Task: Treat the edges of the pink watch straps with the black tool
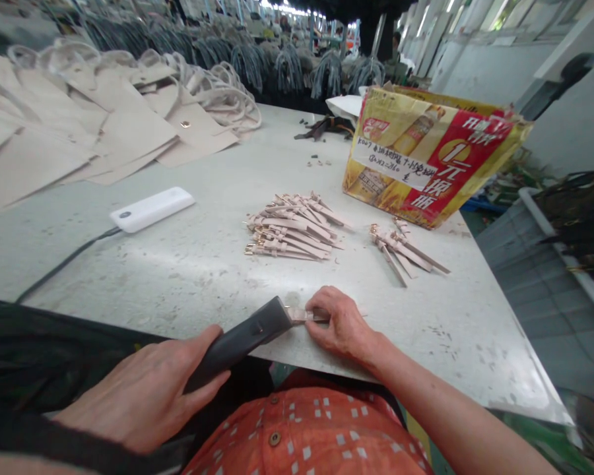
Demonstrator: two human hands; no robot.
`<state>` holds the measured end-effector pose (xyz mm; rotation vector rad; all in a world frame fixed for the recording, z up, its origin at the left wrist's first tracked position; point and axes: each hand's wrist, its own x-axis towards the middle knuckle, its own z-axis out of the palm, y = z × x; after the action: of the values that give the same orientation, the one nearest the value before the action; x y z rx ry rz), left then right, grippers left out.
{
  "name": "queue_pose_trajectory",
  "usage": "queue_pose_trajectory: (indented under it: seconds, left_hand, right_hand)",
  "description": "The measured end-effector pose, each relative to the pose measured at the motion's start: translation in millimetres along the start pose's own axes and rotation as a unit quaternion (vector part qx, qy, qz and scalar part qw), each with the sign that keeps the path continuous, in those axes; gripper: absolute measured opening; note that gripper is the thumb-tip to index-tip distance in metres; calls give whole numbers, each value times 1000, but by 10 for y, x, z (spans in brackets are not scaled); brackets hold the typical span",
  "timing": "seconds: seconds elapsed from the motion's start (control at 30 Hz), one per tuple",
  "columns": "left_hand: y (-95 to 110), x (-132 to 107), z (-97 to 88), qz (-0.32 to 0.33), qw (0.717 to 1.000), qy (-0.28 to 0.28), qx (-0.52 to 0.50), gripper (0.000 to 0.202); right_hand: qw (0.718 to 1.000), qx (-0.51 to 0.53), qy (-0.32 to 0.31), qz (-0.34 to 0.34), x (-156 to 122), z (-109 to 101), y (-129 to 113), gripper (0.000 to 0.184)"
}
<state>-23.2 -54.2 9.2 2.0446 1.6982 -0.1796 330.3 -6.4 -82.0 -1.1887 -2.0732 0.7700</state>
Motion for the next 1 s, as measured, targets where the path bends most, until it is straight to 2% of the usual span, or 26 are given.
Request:
queue_pose_trajectory:
  seconds: [0.13,0.33,0.5,0.7,1.0]
  left_hand:
    - [33,-31,3,0,1000,-11,10,44]
    - [426,84,-217,6,998,-55,-4,45]
    - [639,205,-337,22,998,-54,-15,37]
    - [620,252,-336,15,997,-69,-12,39]
    - [494,230,-299,9,997,-65,-36,38]
  right_hand:
    - [1000,-2,-12,0,-2,-18,-8,19]
    - [1000,-3,-8,-3,7,-30,-2,21]
    - [1000,4,-13,1,10,-46,26,24]
    - [1000,5,-9,-1,-10,-44,6,16]
    - [999,-43,22,18,-135,-58,-30,16]
